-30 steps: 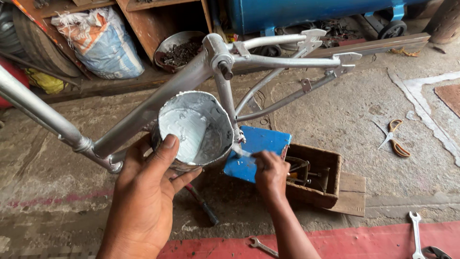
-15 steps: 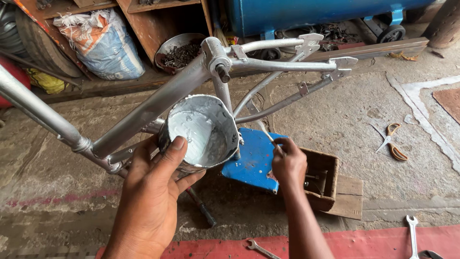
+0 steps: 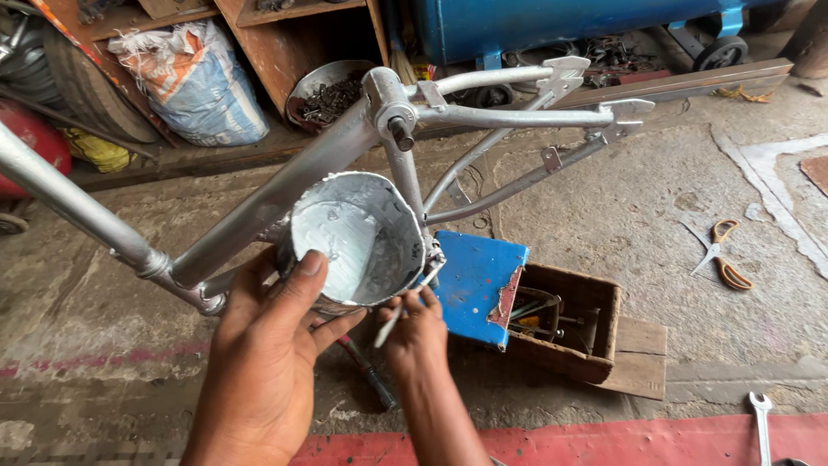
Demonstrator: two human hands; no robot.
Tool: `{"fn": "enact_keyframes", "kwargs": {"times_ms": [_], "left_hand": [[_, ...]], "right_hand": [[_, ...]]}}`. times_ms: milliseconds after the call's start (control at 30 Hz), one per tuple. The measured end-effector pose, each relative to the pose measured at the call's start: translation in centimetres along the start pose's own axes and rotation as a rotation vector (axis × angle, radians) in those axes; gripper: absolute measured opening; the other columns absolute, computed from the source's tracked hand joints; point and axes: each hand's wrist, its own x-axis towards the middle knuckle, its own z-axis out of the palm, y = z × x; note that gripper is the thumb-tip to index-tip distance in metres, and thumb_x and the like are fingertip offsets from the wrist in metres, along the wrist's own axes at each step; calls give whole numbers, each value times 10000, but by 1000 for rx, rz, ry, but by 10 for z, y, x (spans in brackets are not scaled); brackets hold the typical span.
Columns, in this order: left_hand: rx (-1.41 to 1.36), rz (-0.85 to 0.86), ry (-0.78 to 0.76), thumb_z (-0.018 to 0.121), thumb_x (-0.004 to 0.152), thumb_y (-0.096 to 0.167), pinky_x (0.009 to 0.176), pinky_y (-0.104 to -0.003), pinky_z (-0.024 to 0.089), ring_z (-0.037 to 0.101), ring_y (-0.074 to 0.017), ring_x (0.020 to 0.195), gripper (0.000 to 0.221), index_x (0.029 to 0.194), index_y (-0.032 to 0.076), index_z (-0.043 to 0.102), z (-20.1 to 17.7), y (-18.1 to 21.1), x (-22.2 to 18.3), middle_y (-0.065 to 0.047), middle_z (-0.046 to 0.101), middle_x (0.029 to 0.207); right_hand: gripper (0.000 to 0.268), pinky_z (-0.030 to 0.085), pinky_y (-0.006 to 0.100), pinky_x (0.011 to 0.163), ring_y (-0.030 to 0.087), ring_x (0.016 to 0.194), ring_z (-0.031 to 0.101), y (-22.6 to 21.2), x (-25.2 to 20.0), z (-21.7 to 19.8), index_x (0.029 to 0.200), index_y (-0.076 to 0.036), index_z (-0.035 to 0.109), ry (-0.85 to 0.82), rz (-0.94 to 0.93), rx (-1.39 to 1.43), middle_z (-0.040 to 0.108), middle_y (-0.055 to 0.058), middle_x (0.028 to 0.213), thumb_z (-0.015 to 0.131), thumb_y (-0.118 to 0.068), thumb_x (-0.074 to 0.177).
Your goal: The person applies paint to a bicycle frame using a small brush, dipping it into a metal container of white paint and coating various parts of the frame including the joints and rear sections.
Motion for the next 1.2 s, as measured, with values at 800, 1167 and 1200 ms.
{"fn": "enact_keyframes", "kwargs": {"times_ms": [800,1167,1200], "left_hand": [[17,33,-83,695,947,244,876,-527,581,696,-228,1108,437,1327,76,563,-9,-26,25,-57,689,1222],[56,-84,92,688,851,274,839,-474,557,676,-176,987,341,1153,166,570,16,-7,17,0,685,1092],[63,-84,99,689,850,274,841,-472,558,678,-175,988,336,1142,167,564,16,-6,19,3,686,1095]], "right_hand": [[326,570,372,737,232,780,739,-155,-10,27,1199,-274,754,126,-475,-1840,778,135,918,629,-145,927],[364,581,336,766,220,776,761,-177,9,49,1168,-209,799,-133,-482,-1988,791,182,899,697,-97,837],[357,587,348,742,224,763,749,-176,6,52,1174,-203,787,-149,-435,-1890,801,165,908,690,-98,847]]}}
